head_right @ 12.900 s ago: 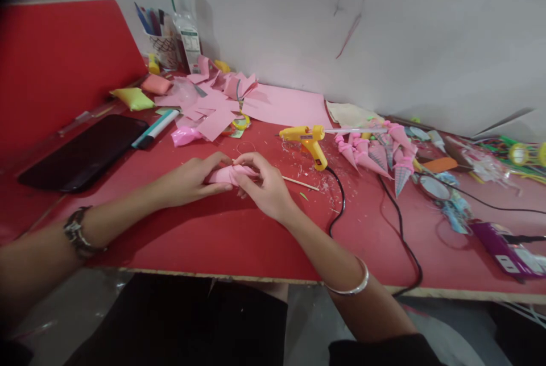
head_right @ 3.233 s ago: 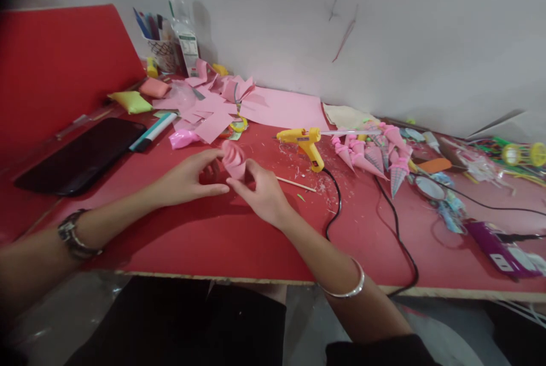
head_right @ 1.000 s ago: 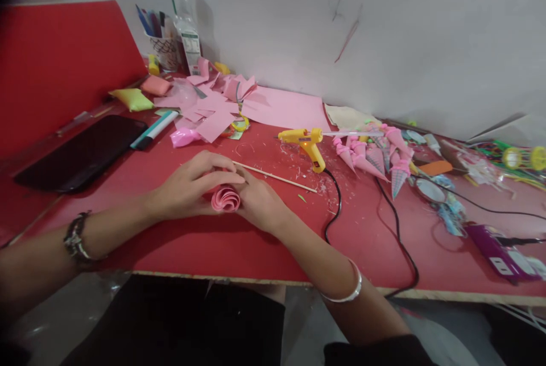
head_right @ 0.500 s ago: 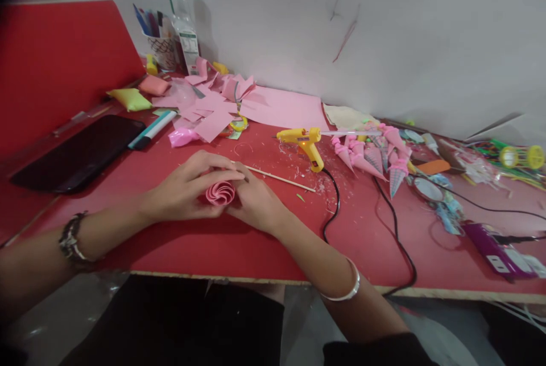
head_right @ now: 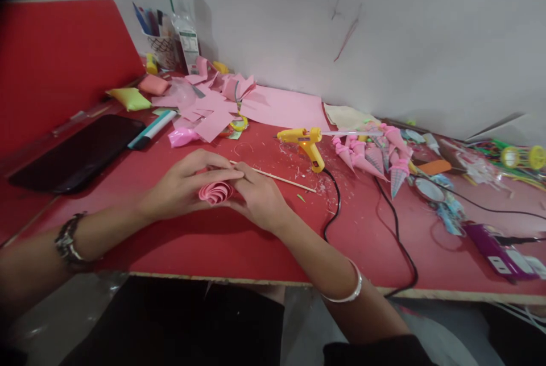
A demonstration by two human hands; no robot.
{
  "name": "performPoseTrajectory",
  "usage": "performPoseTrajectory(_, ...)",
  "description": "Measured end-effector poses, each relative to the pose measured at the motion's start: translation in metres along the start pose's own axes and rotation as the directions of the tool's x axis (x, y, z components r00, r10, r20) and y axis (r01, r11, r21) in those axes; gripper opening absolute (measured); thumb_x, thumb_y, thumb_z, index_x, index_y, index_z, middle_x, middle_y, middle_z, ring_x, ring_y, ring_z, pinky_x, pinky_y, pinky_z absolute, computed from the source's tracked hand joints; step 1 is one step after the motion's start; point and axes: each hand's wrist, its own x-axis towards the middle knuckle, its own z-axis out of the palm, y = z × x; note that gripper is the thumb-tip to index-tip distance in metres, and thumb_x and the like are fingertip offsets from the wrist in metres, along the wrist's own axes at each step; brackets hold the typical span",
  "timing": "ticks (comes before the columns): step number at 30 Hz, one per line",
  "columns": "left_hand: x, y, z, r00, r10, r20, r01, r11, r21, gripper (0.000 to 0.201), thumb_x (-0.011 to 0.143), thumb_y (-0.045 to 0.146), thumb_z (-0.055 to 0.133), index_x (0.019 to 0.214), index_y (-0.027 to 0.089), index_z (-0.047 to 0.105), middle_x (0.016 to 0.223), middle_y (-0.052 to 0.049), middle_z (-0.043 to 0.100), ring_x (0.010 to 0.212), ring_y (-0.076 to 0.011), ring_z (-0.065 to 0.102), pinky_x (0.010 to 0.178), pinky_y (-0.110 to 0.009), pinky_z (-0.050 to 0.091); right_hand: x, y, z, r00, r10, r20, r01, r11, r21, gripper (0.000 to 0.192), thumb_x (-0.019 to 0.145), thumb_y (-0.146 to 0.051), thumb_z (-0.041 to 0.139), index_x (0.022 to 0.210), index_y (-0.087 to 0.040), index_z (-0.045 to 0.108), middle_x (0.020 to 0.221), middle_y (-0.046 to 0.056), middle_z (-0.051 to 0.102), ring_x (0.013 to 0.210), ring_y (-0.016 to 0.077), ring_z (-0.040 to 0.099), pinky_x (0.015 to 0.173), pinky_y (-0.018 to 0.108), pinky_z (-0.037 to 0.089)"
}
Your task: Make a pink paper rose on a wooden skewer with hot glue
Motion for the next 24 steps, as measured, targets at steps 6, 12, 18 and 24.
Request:
performPoseTrajectory(6, 0.0012, 0.0008, -0.0009, 1.0, 0.018, 0.007, -0.018, 0.998, -0.059, 0.03, 0.073, 0.034, 0.059, 0.099, 0.02, 0.055, 0.091, -0.005, 0.056, 0.086, -0.0146, 0.053, 0.073, -0.027, 0.046, 0.003, -0.0015, 0.0002, 0.996, 0.05, 0.079, -0.056, 0.995, 0.08, 0.018, 0.073, -0.022, 0.055, 0.089, -0.016, 0.052, 0.092, 0.005, 0.053, 0.079, 0.0158, 0.055, 0.066, 0.029, 0.047)
performPoseTrajectory(12, 0.0024, 0.0012, -0.0026, 0.995, -0.097, -0.038, 0.09, 0.984, -0.155, 0.025, 0.073, 0.03, 0.06, 0.094, 0.018, 0.057, 0.084, -0.003, 0.057, 0.075, -0.0117, 0.054, 0.065, -0.024, 0.047, 0.0031, -0.0005, 0.0002, 0.995, 0.033, 0.095, -0.04, 0.996, 0.082, 0.009, 0.076, -0.023, 0.053, 0.081, -0.017, 0.053, 0.092, 0.005, 0.053, 0.079, 0.0151, 0.053, 0.068, 0.027, 0.046)
performPoseTrajectory(18, 0.0035, 0.0008, -0.004, 0.996, -0.092, -0.018, 0.086, 0.969, -0.231, 0.02, 0.071, 0.025, 0.062, 0.089, 0.017, 0.059, 0.082, -0.003, 0.057, 0.074, -0.0115, 0.055, 0.065, -0.023, 0.047, 0.0043, -0.0012, -0.0014, 0.99, 0.078, 0.117, -0.086, 0.995, 0.058, 0.013, 0.074, -0.025, 0.055, 0.082, -0.016, 0.054, 0.089, 0.006, 0.054, 0.076, 0.016, 0.053, 0.065, 0.028, 0.046)
performPoseTrajectory(24, 0.0057, -0.0009, -0.004, 0.986, -0.148, 0.082, 0.169, 0.89, -0.424, 0.028, 0.068, 0.03, 0.064, 0.093, 0.019, 0.059, 0.097, -0.008, 0.056, 0.09, -0.0175, 0.054, 0.078, -0.033, 0.046, 0.0049, -0.0029, 0.0001, 0.987, 0.051, 0.15, -0.074, 0.985, 0.156, 0.015, 0.078, -0.027, 0.05, 0.088, -0.016, 0.053, 0.091, 0.007, 0.057, 0.081, 0.017, 0.055, 0.07, 0.029, 0.046)
